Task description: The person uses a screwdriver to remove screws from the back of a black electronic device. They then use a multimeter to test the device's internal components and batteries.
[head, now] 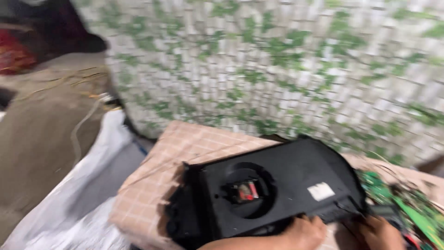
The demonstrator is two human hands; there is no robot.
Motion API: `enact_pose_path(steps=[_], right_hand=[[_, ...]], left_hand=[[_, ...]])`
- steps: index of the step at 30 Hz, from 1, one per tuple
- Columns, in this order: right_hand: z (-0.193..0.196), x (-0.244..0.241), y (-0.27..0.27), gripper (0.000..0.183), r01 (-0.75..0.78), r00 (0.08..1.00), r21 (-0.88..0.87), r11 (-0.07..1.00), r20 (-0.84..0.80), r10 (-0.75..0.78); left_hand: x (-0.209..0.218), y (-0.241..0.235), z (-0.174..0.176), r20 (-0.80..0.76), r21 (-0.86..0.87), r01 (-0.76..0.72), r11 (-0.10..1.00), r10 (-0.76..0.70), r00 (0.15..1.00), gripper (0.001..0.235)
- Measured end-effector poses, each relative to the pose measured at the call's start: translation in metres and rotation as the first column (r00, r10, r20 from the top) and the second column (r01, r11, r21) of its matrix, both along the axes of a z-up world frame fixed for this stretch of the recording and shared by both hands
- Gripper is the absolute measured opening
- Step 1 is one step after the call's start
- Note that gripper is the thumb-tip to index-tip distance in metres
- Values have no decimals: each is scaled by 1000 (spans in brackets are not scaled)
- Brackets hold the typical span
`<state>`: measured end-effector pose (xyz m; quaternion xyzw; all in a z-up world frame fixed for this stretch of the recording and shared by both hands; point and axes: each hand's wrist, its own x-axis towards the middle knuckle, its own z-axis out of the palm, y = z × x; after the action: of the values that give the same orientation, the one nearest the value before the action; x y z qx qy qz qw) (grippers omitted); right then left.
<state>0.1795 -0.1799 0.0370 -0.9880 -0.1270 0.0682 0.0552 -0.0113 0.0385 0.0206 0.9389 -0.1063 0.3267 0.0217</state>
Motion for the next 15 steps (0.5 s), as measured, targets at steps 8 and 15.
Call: enact_pose_path(steps=[8, 15], right_hand=[[2, 6, 16, 28, -329, 830, -144, 933, 428, 358], [55, -21, 45, 26, -209, 941, 203, 957, 309, 140]], left_hand=[[-8, 7, 7, -130, -128, 3, 992, -20, 991, 25], [-21, 14, 49, -174, -9, -15, 1000, 13, 985, 15]])
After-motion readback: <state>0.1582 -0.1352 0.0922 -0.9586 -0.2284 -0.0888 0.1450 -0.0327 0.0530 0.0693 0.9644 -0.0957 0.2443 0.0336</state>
